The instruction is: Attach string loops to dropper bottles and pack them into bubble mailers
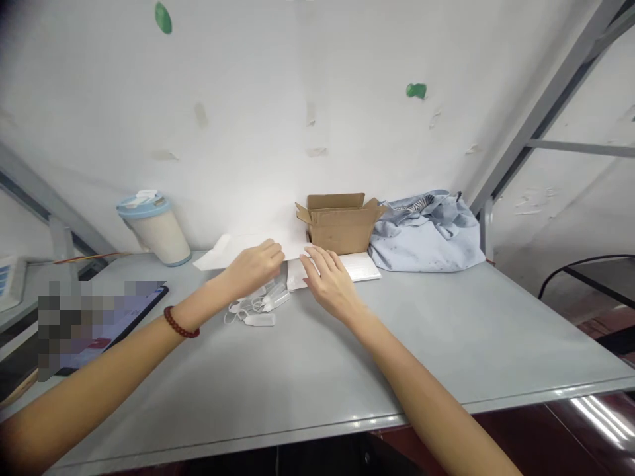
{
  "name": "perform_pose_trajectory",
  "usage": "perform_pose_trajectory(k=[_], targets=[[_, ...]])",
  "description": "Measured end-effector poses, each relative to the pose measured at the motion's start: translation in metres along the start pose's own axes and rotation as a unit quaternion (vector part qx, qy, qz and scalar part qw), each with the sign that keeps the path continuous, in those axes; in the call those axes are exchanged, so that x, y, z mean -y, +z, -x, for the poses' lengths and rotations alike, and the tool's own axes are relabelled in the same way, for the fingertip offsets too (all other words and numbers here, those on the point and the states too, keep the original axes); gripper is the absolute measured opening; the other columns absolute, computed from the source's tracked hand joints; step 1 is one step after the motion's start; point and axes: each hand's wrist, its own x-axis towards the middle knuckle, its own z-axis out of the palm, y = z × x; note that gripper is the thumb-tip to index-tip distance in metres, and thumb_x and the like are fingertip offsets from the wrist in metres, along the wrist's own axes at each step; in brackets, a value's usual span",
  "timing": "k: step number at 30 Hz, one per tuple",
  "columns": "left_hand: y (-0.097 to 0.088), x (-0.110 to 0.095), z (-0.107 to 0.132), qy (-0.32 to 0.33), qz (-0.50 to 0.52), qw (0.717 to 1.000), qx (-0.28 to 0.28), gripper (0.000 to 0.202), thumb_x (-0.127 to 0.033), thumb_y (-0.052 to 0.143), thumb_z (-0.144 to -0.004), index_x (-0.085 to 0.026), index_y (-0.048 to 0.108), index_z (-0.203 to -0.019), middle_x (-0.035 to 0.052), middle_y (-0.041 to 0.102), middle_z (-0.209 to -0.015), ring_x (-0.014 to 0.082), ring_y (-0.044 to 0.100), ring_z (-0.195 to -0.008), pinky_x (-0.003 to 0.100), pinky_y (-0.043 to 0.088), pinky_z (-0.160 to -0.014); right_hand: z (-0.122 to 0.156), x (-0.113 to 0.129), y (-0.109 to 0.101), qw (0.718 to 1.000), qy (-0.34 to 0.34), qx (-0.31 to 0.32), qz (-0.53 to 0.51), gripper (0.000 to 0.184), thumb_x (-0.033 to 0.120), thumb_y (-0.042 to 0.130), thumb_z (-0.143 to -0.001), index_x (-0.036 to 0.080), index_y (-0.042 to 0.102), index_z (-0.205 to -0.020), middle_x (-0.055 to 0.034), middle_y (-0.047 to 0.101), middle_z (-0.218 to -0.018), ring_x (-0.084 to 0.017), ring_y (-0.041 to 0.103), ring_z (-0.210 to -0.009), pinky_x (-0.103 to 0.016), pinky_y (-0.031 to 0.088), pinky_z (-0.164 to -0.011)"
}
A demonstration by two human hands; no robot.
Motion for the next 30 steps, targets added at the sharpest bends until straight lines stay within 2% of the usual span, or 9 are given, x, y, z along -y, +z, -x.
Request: perform_pose_trajectory(k=[4,7,10,13,17,21,24,26,30], targets=[[0.001,-0.038,0.011,0.090,0.009,0.995,-0.035,0.032,0.000,0.030,-0.088,-0.013,0.057,-0.077,0.0092,0.060,-0.078,0.0212,0.054,-0.080,0.031,0.043,-0.064,0.002,0.006,0.005,0.999,-0.036,-0.037,0.005,0.027,0.007,0.035,-0.091,0.013,0.056,-0.106,-0.0129,0.062,-0.115,-0.021,0.054,-0.107,-0.042,0.030,-0.101],[0.003,-0.044,0.019,0.083,0.022,0.987,-0.138,0.031,-0.007,0.033,-0.090,-0.016,0.056,-0.072,0.0064,0.058,-0.072,0.0192,0.053,-0.073,0.030,0.041,-0.059,0.003,0.006,0.007,0.998,-0.025,-0.047,0.015,0.025,0.006,0.034,-0.088,0.016,0.057,-0.084,-0.0099,0.067,-0.091,-0.019,0.057,-0.082,-0.035,0.039,-0.084],[0.003,-0.025,0.033,-0.006,0.035,0.964,-0.263,0.018,-0.018,0.044,-0.089,-0.015,0.057,-0.078,0.0116,0.060,-0.092,0.0238,0.053,-0.087,0.037,0.045,-0.072,0.002,0.004,0.004,0.997,0.003,-0.067,0.028,0.025,0.003,0.034,-0.084,0.018,0.054,-0.079,-0.0095,0.064,-0.084,-0.020,0.054,-0.077,-0.031,0.040,-0.069],[0.002,0.004,0.050,-0.183,0.086,0.918,-0.341,0.018,-0.019,0.053,-0.083,-0.014,0.058,-0.100,0.0147,0.055,-0.115,0.0296,0.046,-0.110,0.048,0.039,-0.092,0.001,0.004,-0.001,0.994,0.033,-0.096,0.030,0.026,0.001,0.034,-0.082,0.018,0.053,-0.082,-0.0109,0.063,-0.090,-0.021,0.054,-0.082,-0.031,0.040,-0.070],[0.004,0.028,0.067,-0.397,0.394,0.788,-0.258,0.045,-0.026,0.060,-0.074,-0.013,0.054,-0.117,0.0134,0.061,-0.112,0.0279,0.057,-0.102,0.043,0.047,-0.085,0.000,0.007,0.000,0.991,0.061,-0.120,0.023,0.023,0.003,0.035,-0.083,0.018,0.051,-0.088,-0.0125,0.063,-0.096,-0.023,0.054,-0.091,-0.035,0.040,-0.078],[0.009,0.022,0.075,-0.412,0.663,0.603,-0.168,0.040,-0.029,0.064,-0.072,-0.011,0.062,-0.107,0.0086,0.070,-0.089,0.0218,0.066,-0.079,0.032,0.052,-0.069,0.000,0.021,0.007,0.990,0.082,-0.115,0.027,0.030,0.002,0.035,-0.082,0.015,0.048,-0.105,-0.0181,0.059,-0.110,-0.028,0.051,-0.106,-0.046,0.034,-0.090],[0.012,0.007,0.079,-0.374,0.708,0.579,-0.156,0.037,-0.029,0.071,-0.069,-0.013,0.065,-0.101,0.0065,0.071,-0.087,0.0196,0.066,-0.077,0.029,0.052,-0.067,0.001,0.036,0.003,0.997,0.059,-0.048,0.013,0.045,0.008,0.043,-0.078,0.012,0.039,-0.122,-0.0227,0.047,-0.131,-0.033,0.037,-0.125,-0.054,0.024,-0.098],[0.012,-0.003,0.081,-0.357,0.720,0.581,-0.129,0.033,-0.031,0.071,-0.069,-0.014,0.065,-0.097,0.0059,0.071,-0.086,0.0192,0.065,-0.076,0.028,0.052,-0.067,0.001,0.044,-0.003,0.999,0.017,0.031,-0.018,0.062,0.028,0.051,-0.078,0.013,0.027,-0.133,-0.0236,0.033,-0.141,-0.037,0.025,-0.132,-0.059,0.017,-0.101],[0.008,-0.019,0.081,-0.322,0.726,0.604,-0.069,0.028,-0.035,0.070,-0.070,-0.015,0.065,-0.089,0.0046,0.070,-0.085,0.0198,0.064,-0.078,0.028,0.052,-0.067,0.003,0.054,-0.017,0.995,-0.010,0.070,-0.074,0.084,0.055,0.051,-0.073,0.014,0.019,-0.139,-0.0242,0.036,-0.136,-0.039,0.031,-0.126,-0.063,0.013,-0.100]])
